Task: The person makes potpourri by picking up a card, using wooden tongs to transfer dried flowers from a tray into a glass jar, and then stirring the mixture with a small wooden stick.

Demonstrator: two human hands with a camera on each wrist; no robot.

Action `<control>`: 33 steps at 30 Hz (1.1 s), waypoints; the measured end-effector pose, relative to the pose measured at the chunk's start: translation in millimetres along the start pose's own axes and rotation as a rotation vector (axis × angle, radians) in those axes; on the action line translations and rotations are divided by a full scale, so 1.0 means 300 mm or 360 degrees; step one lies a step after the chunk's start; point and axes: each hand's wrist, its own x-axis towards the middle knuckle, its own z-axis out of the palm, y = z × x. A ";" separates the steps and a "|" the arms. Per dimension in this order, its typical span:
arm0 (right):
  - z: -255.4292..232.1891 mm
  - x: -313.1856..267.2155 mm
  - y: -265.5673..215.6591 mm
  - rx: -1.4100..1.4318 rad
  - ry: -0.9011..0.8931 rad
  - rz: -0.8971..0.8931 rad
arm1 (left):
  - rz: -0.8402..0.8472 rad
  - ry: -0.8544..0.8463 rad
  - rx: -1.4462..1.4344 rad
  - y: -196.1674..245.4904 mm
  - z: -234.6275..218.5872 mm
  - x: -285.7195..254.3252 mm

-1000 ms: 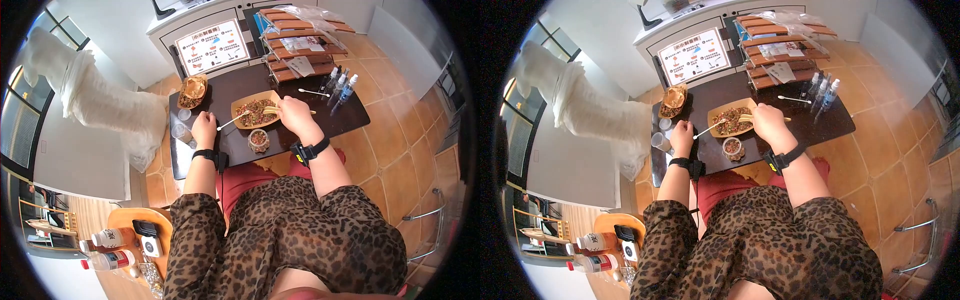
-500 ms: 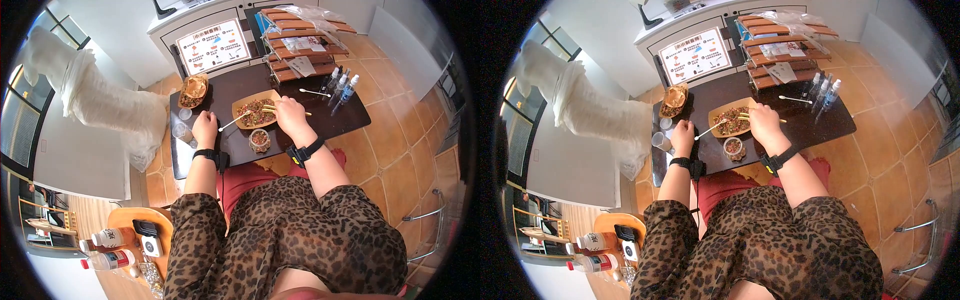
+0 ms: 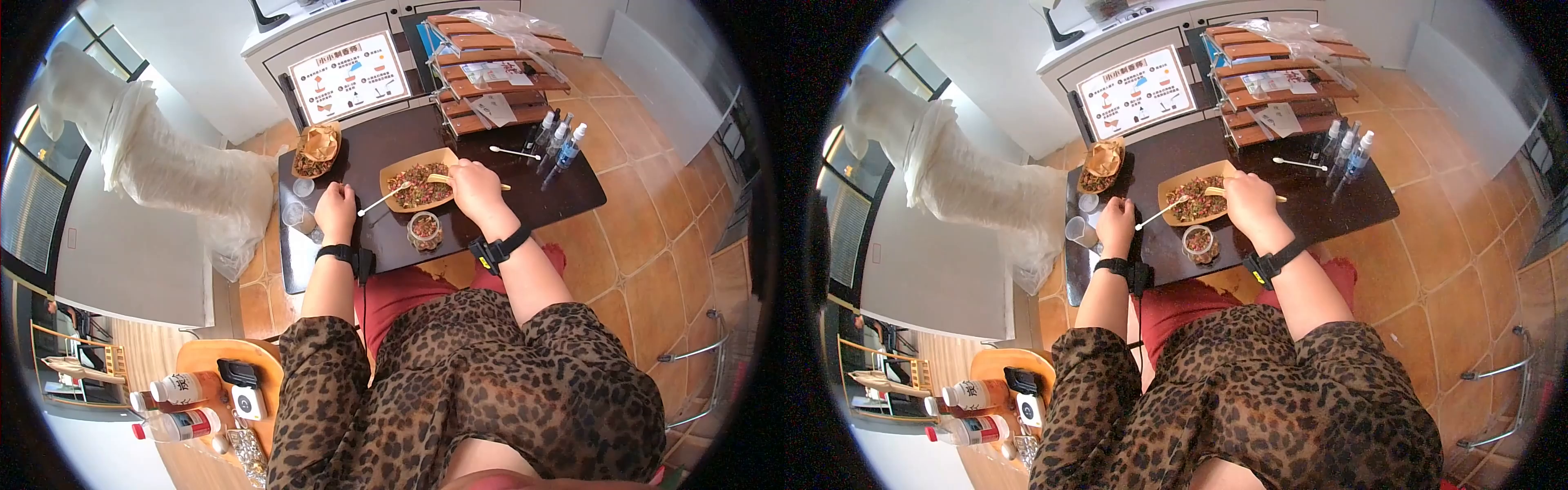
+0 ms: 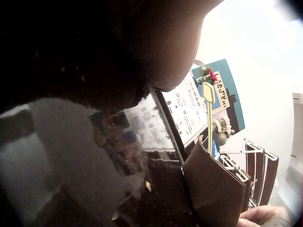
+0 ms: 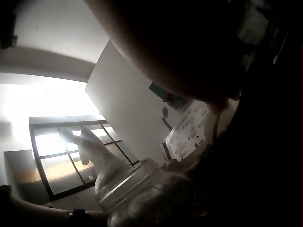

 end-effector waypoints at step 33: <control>-0.296 -0.006 -0.075 0.0308 -0.0632 -0.0137 | -0.0013 -0.0013 0.0005 -0.002 0.005 0.002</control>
